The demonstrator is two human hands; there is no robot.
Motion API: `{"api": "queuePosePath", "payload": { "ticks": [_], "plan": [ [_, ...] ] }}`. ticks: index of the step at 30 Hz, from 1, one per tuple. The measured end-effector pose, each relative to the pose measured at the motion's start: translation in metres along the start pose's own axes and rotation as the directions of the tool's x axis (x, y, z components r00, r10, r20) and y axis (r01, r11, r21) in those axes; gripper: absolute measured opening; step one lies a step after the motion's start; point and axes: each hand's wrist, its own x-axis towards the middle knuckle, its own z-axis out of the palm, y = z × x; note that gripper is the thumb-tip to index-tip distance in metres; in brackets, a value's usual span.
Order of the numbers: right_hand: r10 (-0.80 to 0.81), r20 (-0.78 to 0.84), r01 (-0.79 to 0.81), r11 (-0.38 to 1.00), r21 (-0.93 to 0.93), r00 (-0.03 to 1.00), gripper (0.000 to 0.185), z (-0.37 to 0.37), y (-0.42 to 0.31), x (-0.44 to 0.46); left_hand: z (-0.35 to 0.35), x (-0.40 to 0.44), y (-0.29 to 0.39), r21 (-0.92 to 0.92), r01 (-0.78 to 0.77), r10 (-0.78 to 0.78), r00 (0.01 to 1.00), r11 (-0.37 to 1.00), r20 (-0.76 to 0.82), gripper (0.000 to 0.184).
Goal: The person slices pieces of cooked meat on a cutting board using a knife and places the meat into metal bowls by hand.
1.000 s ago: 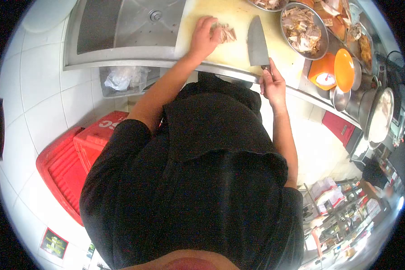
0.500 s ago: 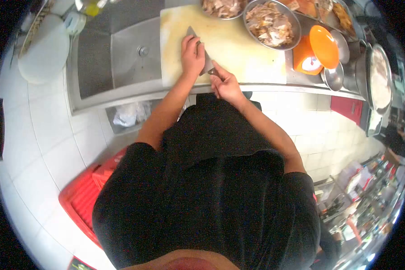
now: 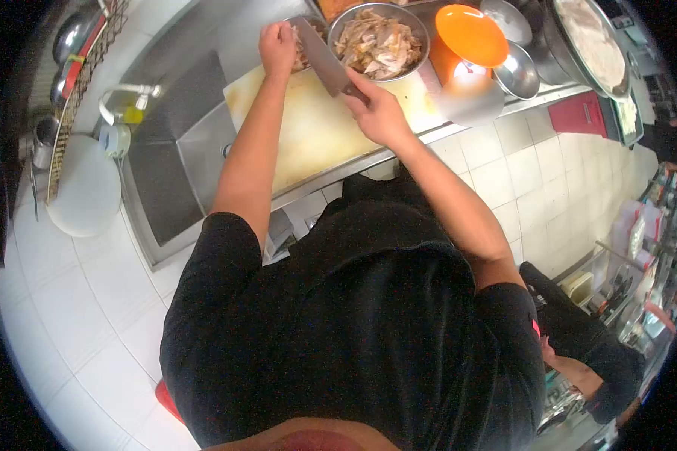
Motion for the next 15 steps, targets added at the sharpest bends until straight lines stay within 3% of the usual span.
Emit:
{"api": "queuePosePath", "payload": {
  "ticks": [2, 6, 7, 9, 12, 15],
  "plan": [
    [-0.167, -0.031, 0.158, 0.968, -0.194, 0.985, 0.056, -0.032, 0.027, -0.024, 0.007, -0.003, -0.001, 0.012, -0.007, 0.006, 0.997, 1.000, 0.071, 0.017],
    [-0.018, 0.122, 0.072, 0.891, -0.449, 0.992, 0.058, -0.085, 0.049, -0.069, 0.011, -0.011, 0.025, -0.045, -0.129, 0.131, 0.990, 0.991, 0.057, 0.019],
    [0.025, 0.155, 0.060, 0.854, -0.517, 0.988, 0.059, -0.092, 0.056, -0.071, 0.012, -0.011, 0.034, -0.040, -0.185, 0.188, 0.976, 0.982, 0.114, 0.021],
    [0.043, 0.187, 0.063, 0.847, -0.528, 0.981, 0.060, -0.101, 0.065, -0.070, 0.013, -0.019, 0.061, -0.040, -0.290, 0.291, 0.927, 0.956, 0.236, 0.025],
    [-0.032, 0.221, 0.142, 0.854, -0.500, 0.975, 0.062, -0.103, 0.083, -0.064, 0.011, -0.037, 0.105, -0.021, -0.192, 0.172, 0.815, 0.981, 0.554, 0.031],
    [-0.071, 0.275, 0.200, 0.855, -0.478, 0.959, 0.062, -0.115, 0.091, -0.055, 0.026, -0.048, 0.102, 0.053, -0.176, 0.099, 0.748, 0.983, 0.656, 0.038]
  ]
}}
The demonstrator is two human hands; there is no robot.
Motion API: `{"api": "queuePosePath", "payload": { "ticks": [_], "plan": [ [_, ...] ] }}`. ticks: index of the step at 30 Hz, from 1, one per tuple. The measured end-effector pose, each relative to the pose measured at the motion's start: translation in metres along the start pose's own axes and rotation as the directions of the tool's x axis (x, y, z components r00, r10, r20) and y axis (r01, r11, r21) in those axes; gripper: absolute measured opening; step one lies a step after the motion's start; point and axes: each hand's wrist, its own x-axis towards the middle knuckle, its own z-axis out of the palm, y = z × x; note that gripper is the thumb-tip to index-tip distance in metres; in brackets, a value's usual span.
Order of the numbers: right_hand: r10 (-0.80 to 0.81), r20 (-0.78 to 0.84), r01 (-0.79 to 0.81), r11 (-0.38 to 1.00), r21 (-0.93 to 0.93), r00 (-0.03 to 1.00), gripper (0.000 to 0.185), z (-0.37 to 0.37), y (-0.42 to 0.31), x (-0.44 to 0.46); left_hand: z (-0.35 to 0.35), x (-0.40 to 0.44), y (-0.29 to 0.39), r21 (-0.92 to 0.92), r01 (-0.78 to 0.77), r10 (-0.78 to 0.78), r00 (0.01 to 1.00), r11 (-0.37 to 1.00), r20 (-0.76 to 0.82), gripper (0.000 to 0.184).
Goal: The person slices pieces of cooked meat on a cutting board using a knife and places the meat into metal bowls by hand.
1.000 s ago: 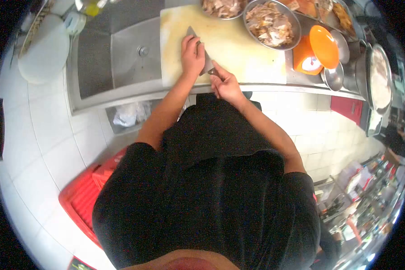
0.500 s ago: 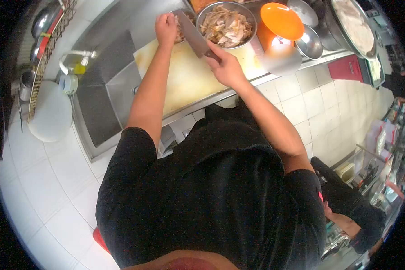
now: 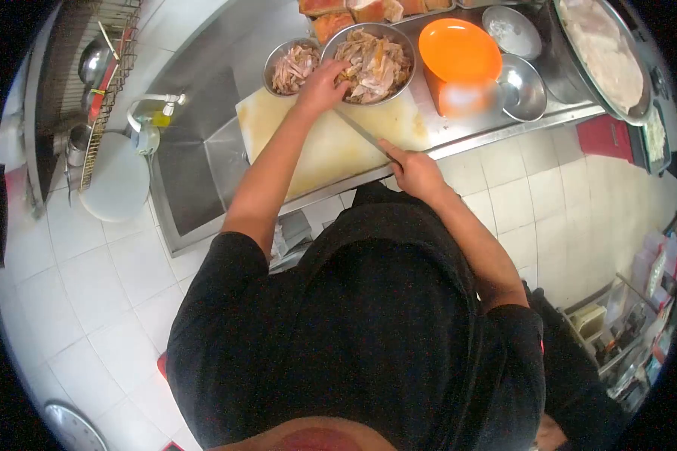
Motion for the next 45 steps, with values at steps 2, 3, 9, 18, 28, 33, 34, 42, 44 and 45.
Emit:
{"api": "queuePosePath", "payload": {
  "ticks": [2, 3, 9, 18, 28, 33, 34, 42, 44, 45],
  "plan": [
    [-0.043, 0.021, 0.043, 0.999, 0.003, 0.999, 0.062, -0.007, 0.008, 0.006, 0.007, 0.004, -0.002, -0.032, 0.068, -0.069, 0.996, 0.997, -0.049, 0.039],
    [-0.071, 0.023, 0.071, 0.997, 0.006, 0.997, 0.062, -0.010, 0.013, 0.008, 0.007, 0.005, 0.000, -0.042, 0.099, -0.102, 0.993, 0.994, -0.068, 0.039],
    [-0.112, 0.062, 0.106, 0.990, 0.095, 0.992, 0.062, -0.009, 0.043, 0.019, 0.000, 0.006, -0.003, -0.271, 0.370, -0.412, 0.904, 0.889, -0.115, 0.032],
    [-0.145, 0.084, 0.128, 0.975, 0.180, 0.986, 0.062, -0.002, 0.066, 0.028, -0.053, -0.068, 0.011, -0.837, 0.306, -0.686, 0.720, 0.453, -0.107, 0.028],
    [-0.171, 0.138, 0.157, 0.982, 0.106, 0.976, 0.066, -0.007, 0.013, 0.032, 0.018, -0.228, -0.059, -0.741, 0.558, -0.820, 0.572, 0.374, 0.018, 0.017],
    [-0.114, 0.258, 0.129, 0.991, -0.044, 0.959, 0.065, 0.014, -0.034, 0.048, -0.001, -0.227, -0.050, -0.836, 0.509, -0.864, 0.495, 0.205, 0.090, 0.023],
    [-0.144, 0.245, 0.156, 0.987, -0.031, 0.959, 0.064, 0.021, -0.037, 0.051, -0.007, -0.226, -0.049, -0.859, 0.486, -0.870, 0.481, 0.162, 0.108, 0.024],
    [-0.139, 0.248, 0.154, 0.987, -0.043, 0.959, 0.058, 0.059, -0.073, 0.055, 0.012, -0.214, -0.078, -0.855, 0.442, -0.897, 0.438, 0.272, -0.058, 0.033],
    [-0.136, 0.217, 0.143, 0.989, -0.021, 0.967, 0.056, 0.064, -0.079, 0.055, 0.019, -0.214, -0.080, -0.833, 0.448, -0.892, 0.438, 0.324, -0.112, 0.036],
    [-0.146, 0.188, 0.149, 0.989, 0.002, 0.971, 0.055, 0.066, -0.082, 0.053, 0.019, -0.214, -0.078, -0.821, 0.452, -0.889, 0.437, 0.349, -0.137, 0.037]
  ]
}}
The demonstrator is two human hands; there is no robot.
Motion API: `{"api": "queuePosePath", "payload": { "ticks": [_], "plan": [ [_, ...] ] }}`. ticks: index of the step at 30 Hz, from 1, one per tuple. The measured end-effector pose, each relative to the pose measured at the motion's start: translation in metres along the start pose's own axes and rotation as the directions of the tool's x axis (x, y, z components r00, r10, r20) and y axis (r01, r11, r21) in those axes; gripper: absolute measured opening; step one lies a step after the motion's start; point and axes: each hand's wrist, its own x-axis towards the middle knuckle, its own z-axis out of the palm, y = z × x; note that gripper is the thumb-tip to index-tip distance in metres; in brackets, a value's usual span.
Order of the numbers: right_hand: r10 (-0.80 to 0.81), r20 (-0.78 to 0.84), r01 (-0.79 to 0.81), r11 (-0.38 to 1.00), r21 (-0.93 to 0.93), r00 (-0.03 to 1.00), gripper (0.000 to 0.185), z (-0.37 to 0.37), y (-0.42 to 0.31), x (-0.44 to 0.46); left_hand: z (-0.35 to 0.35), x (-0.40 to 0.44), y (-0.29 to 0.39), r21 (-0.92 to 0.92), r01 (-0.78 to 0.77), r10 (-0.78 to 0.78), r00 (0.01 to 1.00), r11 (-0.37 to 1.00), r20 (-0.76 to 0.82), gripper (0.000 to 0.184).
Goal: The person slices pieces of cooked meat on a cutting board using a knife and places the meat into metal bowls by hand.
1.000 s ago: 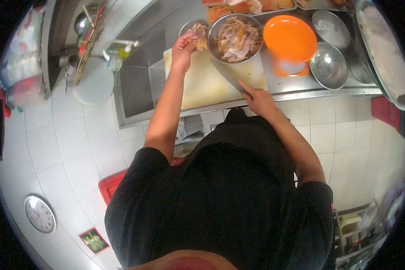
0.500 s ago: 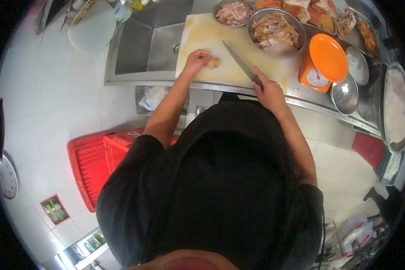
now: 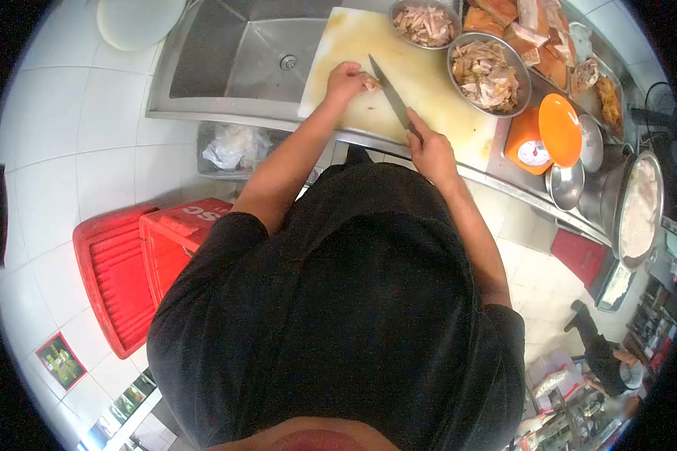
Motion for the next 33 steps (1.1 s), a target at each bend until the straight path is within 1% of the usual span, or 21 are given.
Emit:
{"api": "queuePosePath", "payload": {
  "ticks": [1, 4, 6, 9, 10, 12, 15, 18, 22, 25, 27, 28, 31, 33],
  "plan": [
    [-0.008, -0.029, 0.008, 1.000, 0.021, 1.000, 0.054, 0.002, -0.003, -0.002, 0.000, -0.002, 0.000, -0.040, 0.012, -0.013, 1.000, 0.999, -0.012, 0.036],
    [-0.114, -0.141, 0.115, 0.993, 0.001, 0.983, 0.054, 0.005, -0.011, 0.002, 0.002, -0.003, 0.002, -0.145, 0.026, -0.032, 0.999, 0.989, -0.035, 0.033],
    [-0.106, -0.128, 0.101, 0.994, -0.041, 0.986, 0.055, 0.007, -0.014, 0.006, 0.004, -0.002, 0.000, -0.198, 0.019, -0.026, 0.999, 0.980, -0.033, 0.032],
    [-0.089, -0.096, 0.084, 0.995, -0.055, 0.991, 0.056, 0.009, -0.014, 0.010, 0.006, -0.005, 0.002, -0.191, -0.005, -0.005, 0.999, 0.981, -0.051, 0.029],
    [-0.084, -0.082, 0.080, 0.995, -0.051, 0.993, 0.057, 0.010, -0.014, 0.011, 0.006, -0.006, 0.003, -0.191, 0.013, -0.021, 0.999, 0.982, -0.037, 0.030],
    [-0.126, -0.099, 0.121, 0.991, -0.058, 0.987, 0.057, 0.011, -0.007, 0.014, 0.007, -0.008, 0.004, -0.189, 0.051, -0.054, 0.998, 0.981, -0.011, 0.032],
    [-0.144, -0.081, 0.140, 0.989, -0.055, 0.986, 0.057, 0.008, -0.006, 0.015, 0.011, -0.010, 0.003, -0.222, 0.020, -0.032, 0.998, 0.975, -0.049, 0.027],
    [-0.155, -0.039, 0.151, 0.985, -0.087, 0.987, 0.056, 0.001, -0.013, 0.019, 0.011, -0.020, 0.011, -0.149, 0.002, -0.016, 0.996, 0.989, -0.090, 0.020],
    [-0.152, -0.016, 0.147, 0.977, -0.155, 0.988, 0.054, 0.000, -0.018, 0.026, 0.016, -0.002, -0.015, -0.104, -0.026, 0.013, 0.993, 0.994, -0.121, 0.015],
    [-0.094, 0.057, 0.104, 0.976, -0.189, 0.994, 0.054, -0.006, -0.026, 0.035, 0.018, -0.001, -0.015, -0.067, -0.010, 0.002, 0.993, 0.998, -0.120, 0.013],
    [-0.151, 0.051, 0.157, 0.973, -0.169, 0.987, 0.053, -0.006, -0.024, 0.043, 0.017, -0.002, -0.010, -0.042, -0.009, 0.004, 0.992, 0.999, -0.124, 0.012],
    [-0.179, 0.048, 0.185, 0.970, -0.159, 0.983, 0.053, -0.005, -0.023, 0.046, 0.016, -0.003, -0.008, -0.057, 0.002, -0.009, 0.993, 0.998, -0.121, 0.012],
    [-0.180, 0.070, 0.190, 0.965, -0.181, 0.981, 0.054, -0.004, -0.022, 0.056, 0.015, 0.001, -0.013, -0.082, 0.020, -0.030, 0.992, 0.996, -0.122, 0.012],
    [-0.127, 0.090, 0.144, 0.965, -0.219, 0.988, 0.055, -0.004, -0.031, 0.058, 0.015, 0.001, -0.013, -0.070, 0.015, -0.024, 0.991, 0.997, -0.135, 0.012]
  ]
}}
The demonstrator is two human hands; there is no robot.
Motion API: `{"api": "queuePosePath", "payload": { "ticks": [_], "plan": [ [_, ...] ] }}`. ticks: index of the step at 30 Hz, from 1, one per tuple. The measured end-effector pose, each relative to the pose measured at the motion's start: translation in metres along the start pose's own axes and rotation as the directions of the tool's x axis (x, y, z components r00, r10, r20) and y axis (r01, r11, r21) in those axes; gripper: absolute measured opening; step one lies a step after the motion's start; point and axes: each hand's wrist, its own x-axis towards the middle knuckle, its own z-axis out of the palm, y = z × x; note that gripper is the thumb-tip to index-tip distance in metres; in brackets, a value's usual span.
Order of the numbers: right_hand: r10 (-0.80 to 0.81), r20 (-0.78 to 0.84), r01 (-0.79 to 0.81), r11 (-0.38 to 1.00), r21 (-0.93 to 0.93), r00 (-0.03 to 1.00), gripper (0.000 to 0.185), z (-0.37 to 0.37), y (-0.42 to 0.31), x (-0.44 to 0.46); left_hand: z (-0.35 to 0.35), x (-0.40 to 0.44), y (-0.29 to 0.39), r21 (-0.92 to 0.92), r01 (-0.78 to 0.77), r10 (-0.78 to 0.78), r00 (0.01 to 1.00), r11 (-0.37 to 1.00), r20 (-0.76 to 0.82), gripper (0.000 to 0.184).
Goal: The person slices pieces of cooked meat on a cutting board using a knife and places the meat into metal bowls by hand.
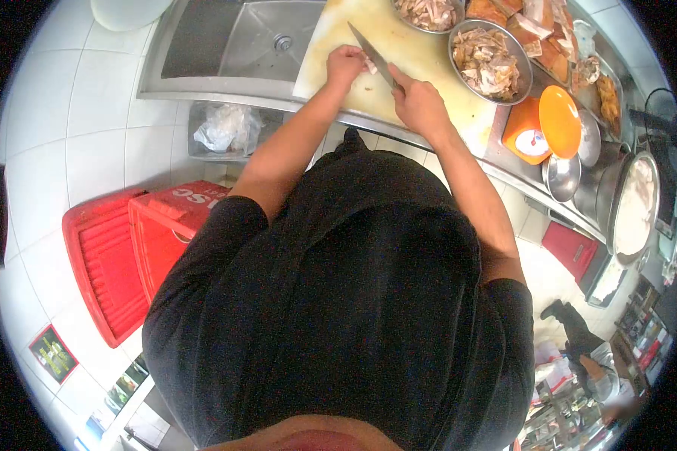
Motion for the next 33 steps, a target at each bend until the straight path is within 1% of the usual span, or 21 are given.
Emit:
{"api": "queuePosePath", "payload": {
  "ticks": [1, 3, 6, 9, 12, 15, 16, 18, 19, 22, 25, 30, 31, 33],
  "plan": [
    [0.025, 0.014, -0.025, 1.000, -0.018, 1.000, 0.056, -0.001, -0.003, 0.002, 0.000, 0.000, 0.000, 0.010, 0.002, -0.002, 1.000, 1.000, -0.006, 0.011],
    [0.006, 0.016, -0.006, 1.000, -0.021, 1.000, 0.055, 0.002, 0.000, 0.006, 0.001, -0.003, 0.005, 0.031, 0.009, -0.008, 1.000, 0.999, -0.016, 0.011],
    [0.007, 0.037, -0.006, 0.999, -0.031, 0.999, 0.055, 0.000, -0.004, 0.015, 0.000, -0.006, 0.009, -0.013, 0.016, -0.016, 1.000, 1.000, -0.011, 0.013],
    [0.018, 0.046, -0.017, 1.000, -0.027, 0.999, 0.055, 0.002, -0.002, 0.023, 0.003, -0.003, 0.003, 0.099, -0.063, 0.071, 0.994, 0.993, -0.086, 0.011],
    [0.044, 0.058, -0.044, 0.999, -0.009, 0.997, 0.054, -0.003, -0.004, 0.017, 0.004, 0.003, -0.005, -0.020, 0.026, -0.027, 0.997, 0.999, -0.068, 0.011],
    [0.045, 0.048, -0.045, 0.999, 0.004, 0.998, 0.054, -0.002, -0.002, 0.003, 0.005, 0.005, -0.020, 0.089, -0.106, 0.116, 0.987, 0.990, -0.114, 0.009],
    [0.044, 0.040, -0.044, 0.999, 0.007, 0.998, 0.054, 0.000, 0.000, -0.002, 0.005, 0.007, -0.025, 0.077, -0.090, 0.097, 0.990, 0.993, -0.104, 0.008],
    [0.095, 0.083, -0.094, 0.995, -0.016, 0.992, 0.054, -0.005, -0.010, -0.002, 0.006, 0.010, -0.028, 0.052, -0.055, 0.059, 0.995, 0.997, -0.081, 0.008],
    [0.120, 0.105, -0.118, 0.993, -0.026, 0.987, 0.054, -0.006, -0.013, -0.001, 0.006, 0.010, -0.030, 0.066, -0.067, 0.072, 0.995, 0.996, -0.076, 0.008],
    [0.098, 0.086, -0.096, 0.995, -0.027, 0.991, 0.054, 0.000, -0.007, 0.004, 0.001, 0.003, -0.018, 0.115, -0.097, 0.105, 0.993, 0.989, -0.061, 0.009],
    [0.107, 0.085, -0.111, 0.993, 0.037, 0.991, 0.054, -0.003, -0.011, 0.004, 0.000, -0.003, -0.011, 0.152, -0.112, 0.120, 0.991, 0.982, -0.050, 0.008],
    [0.112, 0.021, -0.112, 0.993, 0.041, 0.994, 0.065, 0.058, 0.012, 0.004, -0.003, 0.000, -0.014, 0.153, -0.162, 0.169, 0.985, 0.975, -0.038, 0.012],
    [0.106, -0.005, -0.106, 0.994, 0.037, 0.994, 0.067, 0.066, 0.014, 0.009, -0.004, 0.004, -0.008, 0.149, -0.135, 0.140, 0.990, 0.980, -0.023, 0.012],
    [0.099, 0.046, -0.095, 0.992, -0.084, 0.994, 0.069, 0.054, 0.002, 0.023, -0.016, 0.005, 0.003, 0.151, -0.077, 0.078, 0.997, 0.986, 0.000, 0.013]
  ]
}}
